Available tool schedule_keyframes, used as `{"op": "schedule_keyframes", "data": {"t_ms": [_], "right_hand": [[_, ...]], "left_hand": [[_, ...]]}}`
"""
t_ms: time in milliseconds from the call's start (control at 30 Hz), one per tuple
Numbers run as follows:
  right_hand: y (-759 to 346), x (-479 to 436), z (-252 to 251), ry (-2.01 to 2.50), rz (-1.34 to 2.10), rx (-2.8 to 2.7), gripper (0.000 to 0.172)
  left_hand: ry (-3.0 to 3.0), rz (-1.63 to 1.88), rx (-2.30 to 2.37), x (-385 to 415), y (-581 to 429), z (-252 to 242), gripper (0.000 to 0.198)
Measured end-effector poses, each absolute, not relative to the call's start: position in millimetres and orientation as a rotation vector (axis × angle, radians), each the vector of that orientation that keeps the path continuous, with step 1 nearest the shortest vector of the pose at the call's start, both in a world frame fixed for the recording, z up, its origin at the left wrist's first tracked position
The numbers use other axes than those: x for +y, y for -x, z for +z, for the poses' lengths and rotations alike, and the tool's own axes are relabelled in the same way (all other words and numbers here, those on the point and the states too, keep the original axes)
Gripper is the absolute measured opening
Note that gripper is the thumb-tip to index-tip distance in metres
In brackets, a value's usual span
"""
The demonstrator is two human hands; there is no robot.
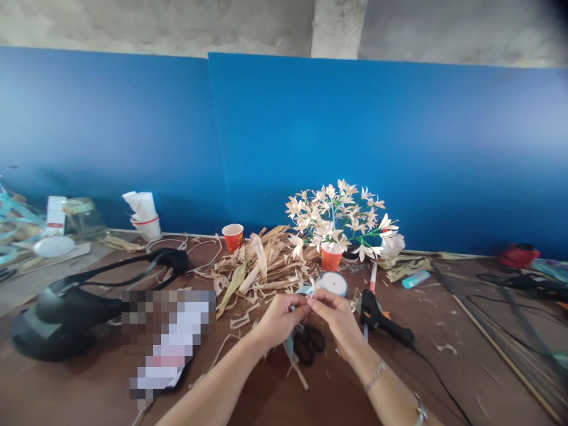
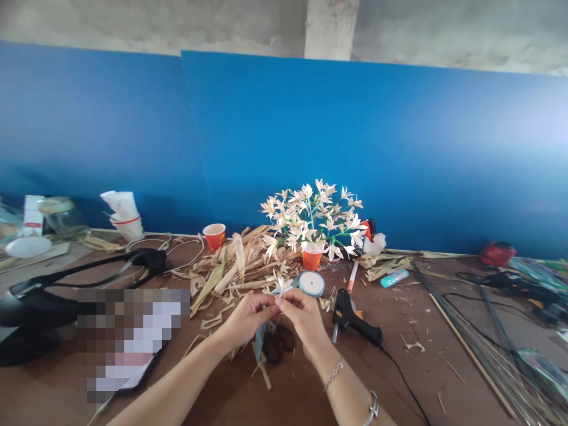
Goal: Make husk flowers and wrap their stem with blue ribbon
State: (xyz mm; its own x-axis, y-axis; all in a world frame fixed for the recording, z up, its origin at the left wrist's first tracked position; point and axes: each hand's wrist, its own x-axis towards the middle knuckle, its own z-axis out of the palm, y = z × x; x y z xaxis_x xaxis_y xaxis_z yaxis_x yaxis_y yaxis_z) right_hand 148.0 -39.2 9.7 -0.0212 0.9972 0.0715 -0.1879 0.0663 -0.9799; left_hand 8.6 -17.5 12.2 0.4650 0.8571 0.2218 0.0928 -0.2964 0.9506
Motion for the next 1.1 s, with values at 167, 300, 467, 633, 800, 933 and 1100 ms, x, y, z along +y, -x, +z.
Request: {"op": "schedule_keyframes", "data": {"t_ms": [167, 300, 467, 633, 800, 933, 1100], "right_hand": [[-151, -35, 4, 1.043, 1.147, -1.16, 0.029], [-150, -35, 3, 1.078, 1.13, -1.179, 0.029], [-150, -37, 6, 1.059, 1.223, -1.183, 0.026], [-153, -36, 9, 1.058, 1.078, -1.305, 0.024], [-162, -31, 7, 1.125, 0.986, -1.284, 0.027], [-176, -24, 4, 1.269, 0.716, -1.395, 0.028], [-180, -18, 15, 1.566, 0.242, -1.693, 0.016]], "left_hand": [[-1.661, 0.982, 0.828, -15, -11, 3, 0.02], [-1.638, 1.032, 0.862, -12, -9, 0, 0.015], [-1.692, 1.001, 0.882, -13, -6, 5, 0.017], [-1.697, 0.949, 0.888, -15, -9, 8, 0.019], [-1.709, 1.195, 1.012, -2, -1, 6, 0.013], [-1.818, 1.391, 1.266, 11, 11, 0, 0.01], [-2.312, 1.147, 1.203, 10, 12, -4, 0.016]]}}
